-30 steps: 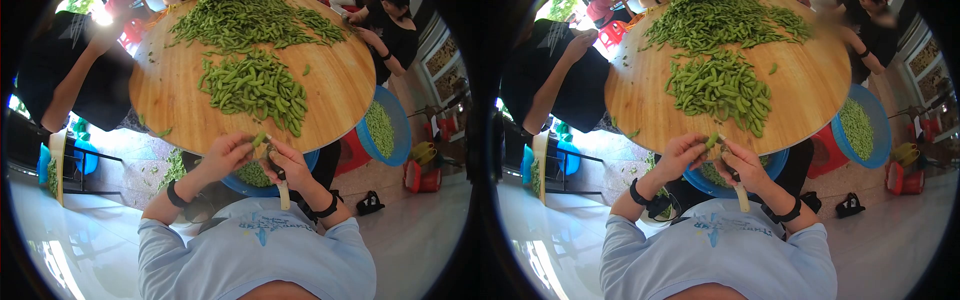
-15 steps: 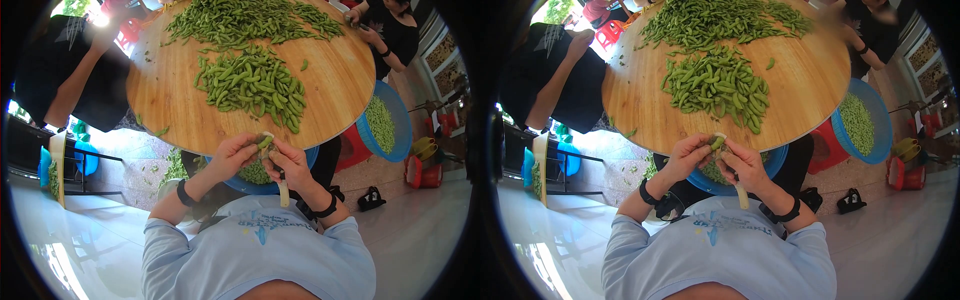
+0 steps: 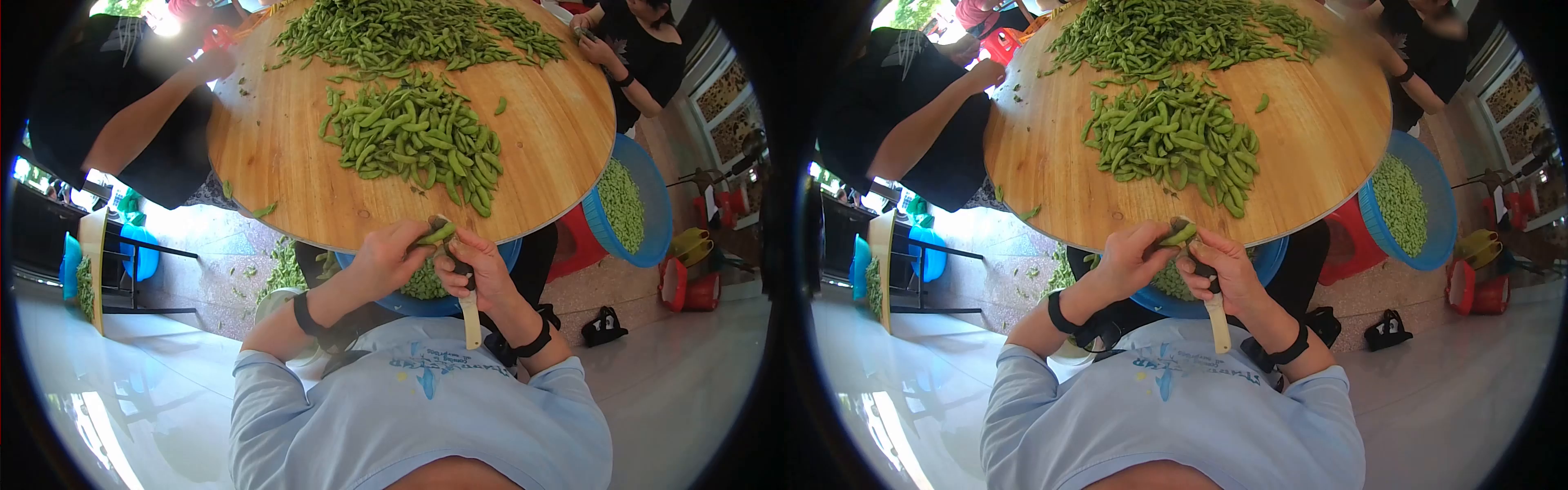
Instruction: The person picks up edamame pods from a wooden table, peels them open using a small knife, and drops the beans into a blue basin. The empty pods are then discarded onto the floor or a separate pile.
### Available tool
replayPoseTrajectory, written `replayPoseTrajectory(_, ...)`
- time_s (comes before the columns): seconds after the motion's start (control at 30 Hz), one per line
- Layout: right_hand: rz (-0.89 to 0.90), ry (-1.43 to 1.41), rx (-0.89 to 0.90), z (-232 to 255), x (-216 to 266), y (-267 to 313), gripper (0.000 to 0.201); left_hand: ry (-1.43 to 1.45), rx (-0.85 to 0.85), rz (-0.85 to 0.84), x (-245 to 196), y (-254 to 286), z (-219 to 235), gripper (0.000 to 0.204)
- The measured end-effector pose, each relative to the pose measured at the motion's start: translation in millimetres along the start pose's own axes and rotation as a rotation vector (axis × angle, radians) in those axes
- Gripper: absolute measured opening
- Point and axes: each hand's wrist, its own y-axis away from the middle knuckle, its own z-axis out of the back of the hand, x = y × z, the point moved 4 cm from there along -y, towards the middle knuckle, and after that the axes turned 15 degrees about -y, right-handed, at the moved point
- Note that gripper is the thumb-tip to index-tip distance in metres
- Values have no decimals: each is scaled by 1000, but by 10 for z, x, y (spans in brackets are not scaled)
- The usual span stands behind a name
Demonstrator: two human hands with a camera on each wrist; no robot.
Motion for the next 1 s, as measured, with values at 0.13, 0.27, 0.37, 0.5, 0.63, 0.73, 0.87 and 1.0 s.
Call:
replayPoseTrajectory(0.13,20,40,11,-17,-14,-12,24,-260,-109,-187,-161,-1,92,23)
replayPoseTrajectory(0.27,70,79,3,-49,-6,-7,24,635,144,473,31,64,-73,21)
replayPoseTrajectory(0.37,160,351,-42,-37,42,25,26,908,315,637,91,87,-98,21)
replayPoseTrajectory(0.5,415,778,-60,-33,44,13,33,704,221,549,3,95,-148,18)
replayPoseTrajectory(0.63,857,1328,-85,-185,111,34,45,302,102,353,-86,109,-130,15)
replayPoseTrajectory(0.73,901,1517,16,-273,140,61,45,145,66,264,-113,150,-131,11)
replayPoseTrajectory(0.87,911,1578,55,-283,123,76,37,115,77,207,-145,178,-157,7)
replayPoseTrajectory(1.0,833,1566,26,-166,145,33,25,12,13,48,-241,197,-131,9)
